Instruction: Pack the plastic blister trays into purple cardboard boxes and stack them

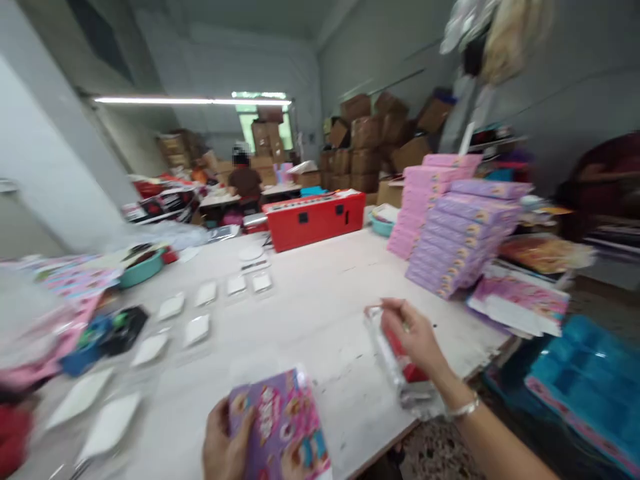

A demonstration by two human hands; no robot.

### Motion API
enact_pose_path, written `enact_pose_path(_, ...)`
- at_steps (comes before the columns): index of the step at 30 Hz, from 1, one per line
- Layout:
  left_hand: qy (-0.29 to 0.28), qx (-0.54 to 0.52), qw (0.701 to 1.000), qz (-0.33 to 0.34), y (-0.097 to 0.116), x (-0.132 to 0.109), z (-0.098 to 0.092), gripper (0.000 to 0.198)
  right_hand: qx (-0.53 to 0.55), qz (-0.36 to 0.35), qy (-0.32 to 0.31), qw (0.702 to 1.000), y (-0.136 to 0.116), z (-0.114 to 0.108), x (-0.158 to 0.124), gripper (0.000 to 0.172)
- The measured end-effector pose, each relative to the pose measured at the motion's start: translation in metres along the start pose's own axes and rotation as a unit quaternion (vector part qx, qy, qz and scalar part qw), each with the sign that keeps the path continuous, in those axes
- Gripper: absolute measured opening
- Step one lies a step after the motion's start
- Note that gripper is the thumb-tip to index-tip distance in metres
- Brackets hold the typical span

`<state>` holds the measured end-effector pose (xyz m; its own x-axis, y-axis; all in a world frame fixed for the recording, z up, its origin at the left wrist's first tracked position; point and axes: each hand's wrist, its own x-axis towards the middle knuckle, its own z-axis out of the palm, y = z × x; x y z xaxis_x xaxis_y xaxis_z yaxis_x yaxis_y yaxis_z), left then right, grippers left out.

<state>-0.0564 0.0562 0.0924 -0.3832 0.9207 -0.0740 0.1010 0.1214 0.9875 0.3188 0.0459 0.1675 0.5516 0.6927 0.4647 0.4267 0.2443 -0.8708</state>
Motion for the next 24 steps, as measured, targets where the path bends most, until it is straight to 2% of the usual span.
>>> enact_pose_path(1, -0.03, -0.054, 0.998, -0.033, 0.009, -0.008, -0.004, 0.079, 0.023, 0.005, -0.108, 0.994, -0.006, 0.024, -0.036, 0.053)
enact_pose_path(3, -0.113, -0.143, 0.982, -0.052, 0.031, -0.021, -0.005, 0.076, 0.085, 0.015, -0.258, 0.962, -0.025, 0.065, -0.094, 0.065)
enact_pose_path(4, -0.144, -0.16, 0.976, -0.04, 0.042, -0.025, -0.004, 0.069, 0.124, 0.022, -0.307, 0.943, -0.036, 0.081, -0.115, 0.06)
enact_pose_path(5, -0.156, -0.168, 0.973, -0.02, 0.054, -0.028, -0.004, 0.063, 0.157, 0.027, -0.325, 0.932, -0.046, 0.094, -0.131, 0.05)
enact_pose_path(7, -0.137, -0.18, 0.974, 0.027, 0.073, -0.032, -0.005, 0.063, 0.186, -0.024, -0.308, 0.933, -0.063, 0.112, -0.149, 0.036)
enact_pose_path(8, -0.117, -0.188, 0.974, 0.044, 0.081, -0.033, -0.006, 0.067, 0.181, -0.086, -0.283, 0.938, -0.069, 0.116, -0.154, 0.034)
enact_pose_path(10, -0.084, -0.21, 0.972, 0.065, 0.09, -0.037, -0.007, 0.072, 0.15, -0.229, -0.228, 0.934, -0.075, 0.119, -0.158, 0.041)
enact_pose_path(12, -0.059, -0.236, 0.967, 0.082, 0.094, -0.044, -0.006, 0.062, 0.119, -0.299, -0.196, 0.926, -0.075, 0.118, -0.158, 0.053)
enact_pose_path(15, -0.052, -0.261, 0.957, 0.112, 0.092, -0.061, 0.0, 0.05, 0.107, -0.26, -0.201, 0.938, -0.073, 0.118, -0.154, 0.066)
enact_pose_path(16, -0.077, -0.262, 0.955, 0.113, 0.09, -0.066, 0.002, 0.05, 0.11, -0.239, -0.208, 0.942, -0.072, 0.12, -0.151, 0.068)
enact_pose_path(18, -0.164, -0.259, 0.946, 0.103, 0.088, -0.073, 0.003, 0.053, 0.125, -0.184, -0.217, 0.95, -0.068, 0.126, -0.146, 0.067)
enact_pose_path(20, -0.229, -0.24, 0.939, 0.095, 0.085, -0.071, 0.002, 0.055, 0.144, -0.114, -0.212, 0.96, -0.062, 0.137, -0.143, 0.062)
enact_pose_path(22, -0.22, -0.223, 0.945, 0.093, 0.079, -0.06, 0.0, 0.06, 0.169, -0.057, -0.191, 0.965, -0.053, 0.148, -0.144, 0.059)
enact_pose_path(24, -0.142, -0.228, 0.958, 0.104, 0.067, -0.045, 0.0, 0.062, 0.19, -0.043, -0.163, 0.967, -0.041, 0.16, -0.15, 0.055)
